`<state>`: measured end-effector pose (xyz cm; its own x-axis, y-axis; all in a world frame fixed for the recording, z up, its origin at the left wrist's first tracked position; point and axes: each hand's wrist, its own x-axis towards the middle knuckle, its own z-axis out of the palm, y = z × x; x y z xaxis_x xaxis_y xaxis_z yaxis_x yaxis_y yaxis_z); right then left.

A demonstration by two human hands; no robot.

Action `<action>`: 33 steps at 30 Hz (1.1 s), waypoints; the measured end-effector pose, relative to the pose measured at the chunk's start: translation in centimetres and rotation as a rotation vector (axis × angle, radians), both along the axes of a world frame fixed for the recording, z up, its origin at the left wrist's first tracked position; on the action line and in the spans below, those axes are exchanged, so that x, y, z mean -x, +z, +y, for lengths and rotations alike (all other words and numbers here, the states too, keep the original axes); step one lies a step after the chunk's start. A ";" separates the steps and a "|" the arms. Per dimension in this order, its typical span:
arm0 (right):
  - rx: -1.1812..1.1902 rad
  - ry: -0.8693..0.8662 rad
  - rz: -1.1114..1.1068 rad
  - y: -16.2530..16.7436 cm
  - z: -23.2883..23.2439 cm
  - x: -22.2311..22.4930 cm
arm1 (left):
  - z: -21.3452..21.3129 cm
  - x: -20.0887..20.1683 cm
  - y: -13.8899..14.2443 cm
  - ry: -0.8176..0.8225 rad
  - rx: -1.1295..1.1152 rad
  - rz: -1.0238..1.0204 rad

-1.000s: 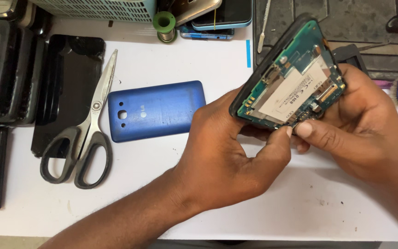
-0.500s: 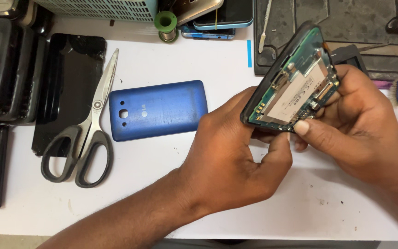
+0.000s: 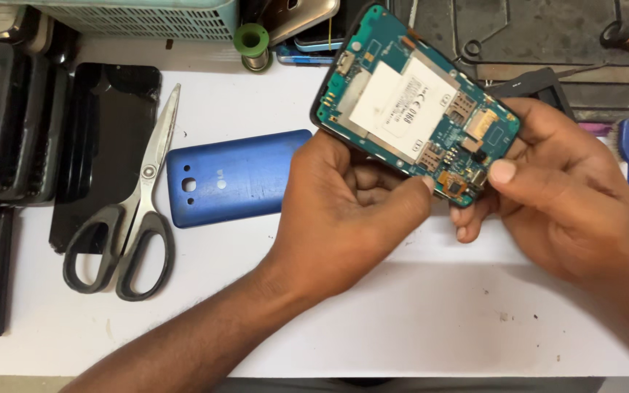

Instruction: The person handles a disassembled smartphone, detaches and reattaches a ribbon cable, places the motherboard onto the screen assembly, and sprays and brushes the board. The person then inspects the board and reconnects the cable.

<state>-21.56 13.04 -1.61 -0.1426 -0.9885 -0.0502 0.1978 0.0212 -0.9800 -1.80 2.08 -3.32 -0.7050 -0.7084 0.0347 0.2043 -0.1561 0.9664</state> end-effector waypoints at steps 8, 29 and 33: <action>-0.072 -0.026 0.208 -0.2 0.2 -0.6 | -0.3 0.0 0.1 -0.038 -0.068 0.054; 0.035 0.040 0.045 -0.1 0.1 -0.4 | -0.5 0.3 -0.5 -0.013 -0.079 0.069; 0.026 0.027 0.092 0.0 0.2 -0.4 | -0.5 0.3 -0.6 -0.009 -0.067 0.086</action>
